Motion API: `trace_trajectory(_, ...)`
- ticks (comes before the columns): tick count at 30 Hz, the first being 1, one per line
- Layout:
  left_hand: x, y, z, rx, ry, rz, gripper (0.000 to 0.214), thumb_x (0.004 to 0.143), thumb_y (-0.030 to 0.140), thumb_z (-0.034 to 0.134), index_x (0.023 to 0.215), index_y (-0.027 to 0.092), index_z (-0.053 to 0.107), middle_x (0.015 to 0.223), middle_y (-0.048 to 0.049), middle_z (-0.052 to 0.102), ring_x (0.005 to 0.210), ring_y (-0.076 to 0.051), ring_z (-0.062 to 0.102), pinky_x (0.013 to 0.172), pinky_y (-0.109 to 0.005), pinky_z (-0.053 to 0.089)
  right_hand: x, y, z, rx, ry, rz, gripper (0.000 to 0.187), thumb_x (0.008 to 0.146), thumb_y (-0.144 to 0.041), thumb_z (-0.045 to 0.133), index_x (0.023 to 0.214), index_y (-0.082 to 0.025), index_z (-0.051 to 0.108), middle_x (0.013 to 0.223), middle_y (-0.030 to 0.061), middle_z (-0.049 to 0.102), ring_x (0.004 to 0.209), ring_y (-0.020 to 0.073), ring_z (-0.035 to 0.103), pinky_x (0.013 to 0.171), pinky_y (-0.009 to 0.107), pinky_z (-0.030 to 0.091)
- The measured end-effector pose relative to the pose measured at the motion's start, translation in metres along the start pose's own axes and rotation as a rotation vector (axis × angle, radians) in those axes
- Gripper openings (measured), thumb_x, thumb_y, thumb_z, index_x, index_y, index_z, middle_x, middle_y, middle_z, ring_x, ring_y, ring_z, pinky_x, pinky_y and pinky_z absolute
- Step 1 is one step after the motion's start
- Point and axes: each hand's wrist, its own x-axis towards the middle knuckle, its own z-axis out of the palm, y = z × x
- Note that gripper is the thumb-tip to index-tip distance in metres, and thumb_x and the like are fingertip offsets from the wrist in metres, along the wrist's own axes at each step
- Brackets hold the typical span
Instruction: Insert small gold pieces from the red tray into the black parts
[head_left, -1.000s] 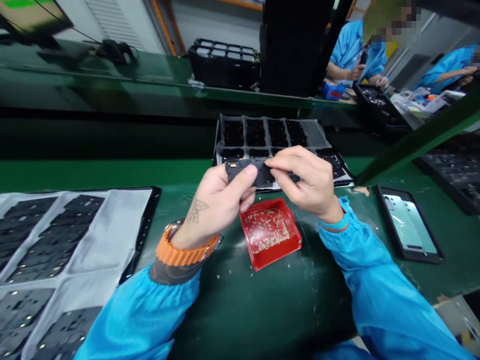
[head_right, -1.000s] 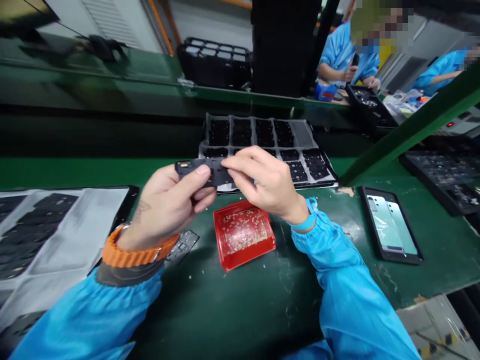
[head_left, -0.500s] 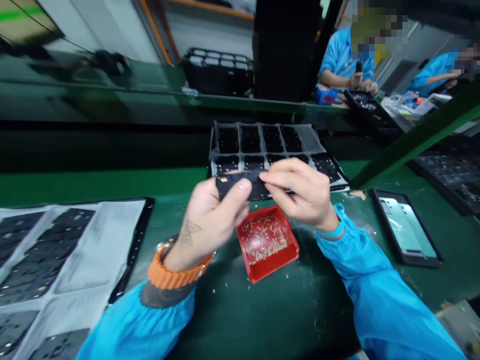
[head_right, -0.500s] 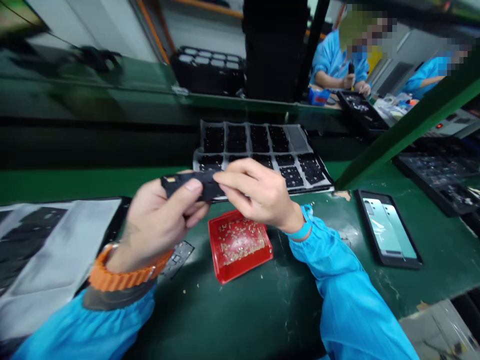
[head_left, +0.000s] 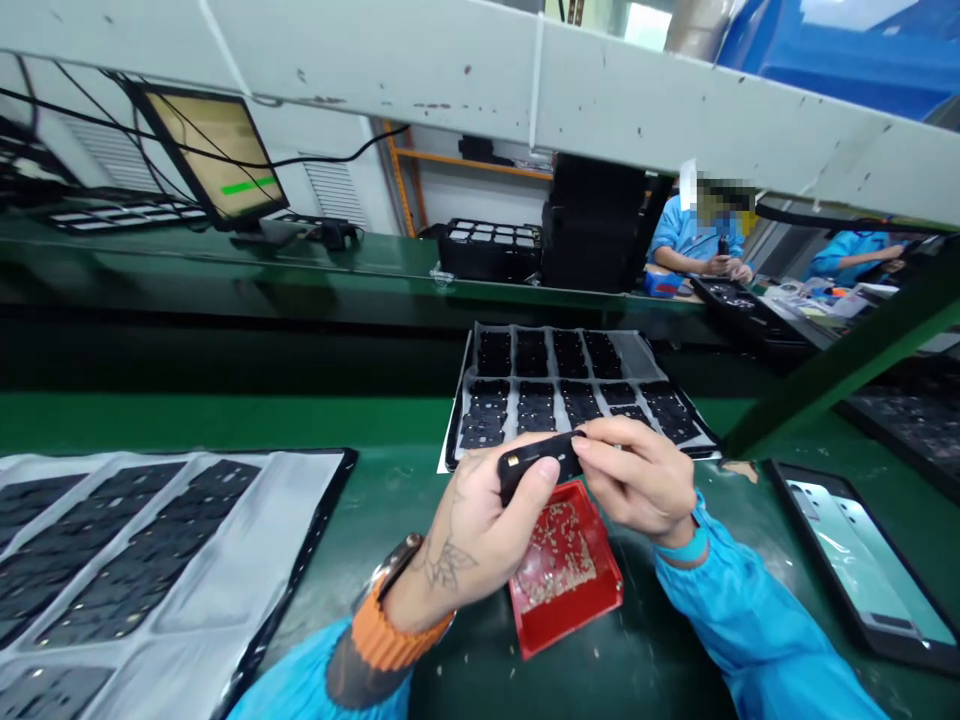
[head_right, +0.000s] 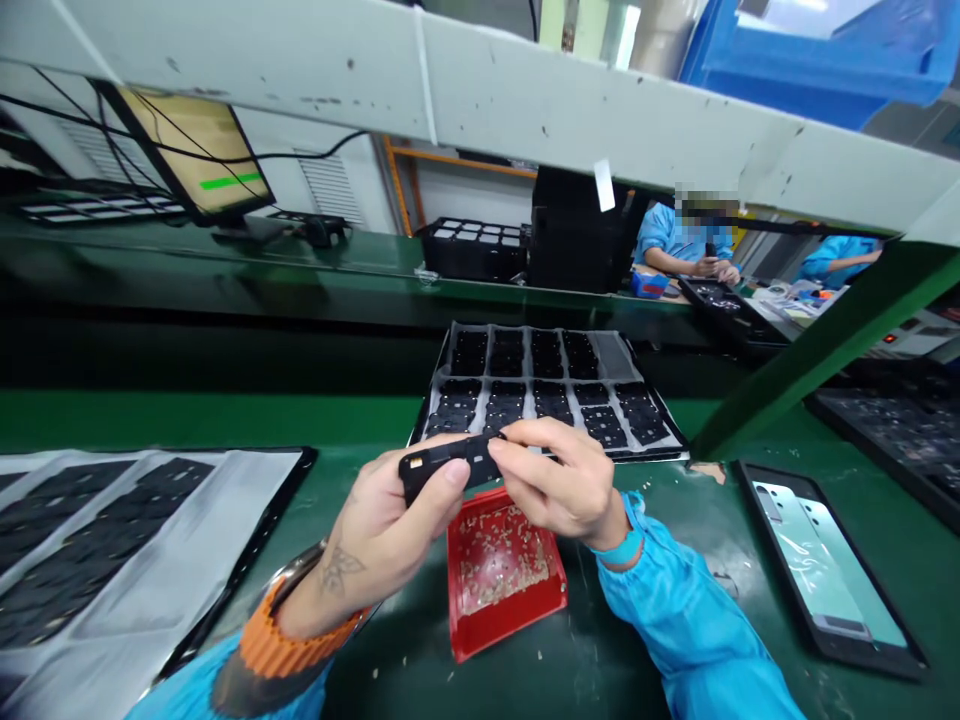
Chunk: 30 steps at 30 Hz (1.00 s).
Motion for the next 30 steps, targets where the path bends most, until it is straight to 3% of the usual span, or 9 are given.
trace_trajectory(6, 0.0002, 0.0087, -0.0012, 0.059, 0.003, 0.073, 0.025, 0.097, 0.025, 0.049, 0.107, 0.018, 0.071, 0.051, 0.0054, 0.047, 0.040, -0.012, 0.040, 0.058, -0.027, 0.049, -0.0030, -0.0017, -0.0031, -0.048, -0.032, -0.029, 0.025, 0.103, -0.009, 0.055, 0.122, -0.020, 0.067, 0.105, 0.0105, 0.065, 0.085, 0.0250, 0.068, 0.069, 0.035, 0.063)
trace_trajectory(15, -0.0002, 0.0088, -0.0003, 0.032, 0.006, 0.073, 0.024, 0.097, 0.024, 0.048, 0.104, 0.020, 0.071, 0.049, 0.0068, 0.044, 0.039, -0.011, 0.038, 0.072, -0.030, 0.054, -0.0043, -0.0086, -0.0011, -0.045, -0.033, -0.004, 0.028, 0.103, -0.008, 0.053, 0.125, -0.020, 0.066, 0.103, 0.0107, 0.065, 0.084, 0.0253, 0.067, 0.068, 0.034, 0.062)
trace_trajectory(30, -0.0085, 0.0059, 0.0030, -0.030, -0.033, 0.005, 0.032, 0.100, 0.034, 0.046, 0.115, 0.019, 0.071, 0.048, 0.0053, 0.045, 0.038, -0.012, 0.035, 0.059, -0.029, 0.051, -0.0034, -0.0095, -0.0005, 0.036, 0.019, -0.051, 0.018, 0.109, -0.010, 0.049, 0.111, -0.011, 0.067, 0.101, 0.0136, 0.064, 0.087, 0.0250, 0.065, 0.070, 0.033, 0.058)
